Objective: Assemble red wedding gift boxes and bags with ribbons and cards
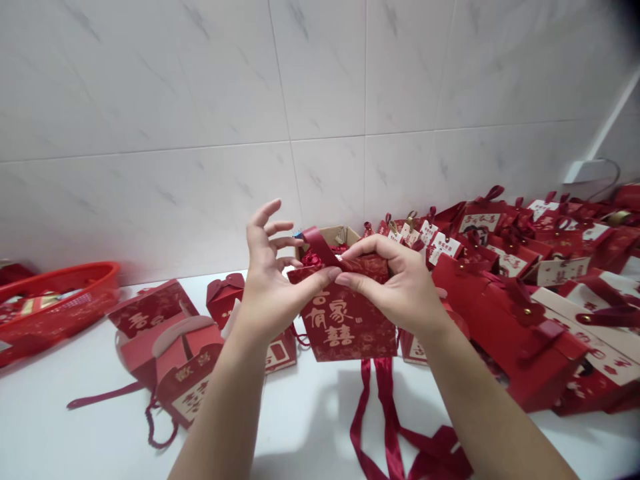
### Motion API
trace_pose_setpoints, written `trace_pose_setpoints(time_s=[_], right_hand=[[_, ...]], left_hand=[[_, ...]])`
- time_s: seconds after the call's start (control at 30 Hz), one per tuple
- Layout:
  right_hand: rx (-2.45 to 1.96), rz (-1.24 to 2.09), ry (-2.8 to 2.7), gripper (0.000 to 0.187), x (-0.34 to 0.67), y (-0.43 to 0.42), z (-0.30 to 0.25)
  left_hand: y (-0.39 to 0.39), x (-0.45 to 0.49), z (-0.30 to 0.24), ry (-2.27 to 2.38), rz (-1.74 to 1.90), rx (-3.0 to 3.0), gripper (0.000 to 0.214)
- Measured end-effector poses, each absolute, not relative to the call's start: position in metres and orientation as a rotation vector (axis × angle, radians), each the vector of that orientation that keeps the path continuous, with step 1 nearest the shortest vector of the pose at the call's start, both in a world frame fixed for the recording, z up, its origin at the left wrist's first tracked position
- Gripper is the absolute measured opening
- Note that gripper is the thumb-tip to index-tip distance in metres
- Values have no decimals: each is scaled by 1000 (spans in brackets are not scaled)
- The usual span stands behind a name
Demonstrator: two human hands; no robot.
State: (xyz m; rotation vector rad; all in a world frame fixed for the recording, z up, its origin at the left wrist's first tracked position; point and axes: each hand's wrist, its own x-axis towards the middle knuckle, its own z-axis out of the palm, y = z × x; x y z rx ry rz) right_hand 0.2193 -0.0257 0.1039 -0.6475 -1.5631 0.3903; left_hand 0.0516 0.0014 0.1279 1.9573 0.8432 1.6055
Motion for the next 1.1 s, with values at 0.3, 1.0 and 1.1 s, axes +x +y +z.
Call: trace_pose_setpoints(time_s=[0.3,1.0,1.1], right_hand=[[-526,474,-1646,12,223,-32,105],[-421,201,-1840,10,230,-36,111],[-440,202,-1813,11,232,-36,110]], left_hand=[[-9,50,133,624,1158,1599,64],[-14,38,141,886,1366,1888,16],[-14,27,141,871,1302,1911,18]])
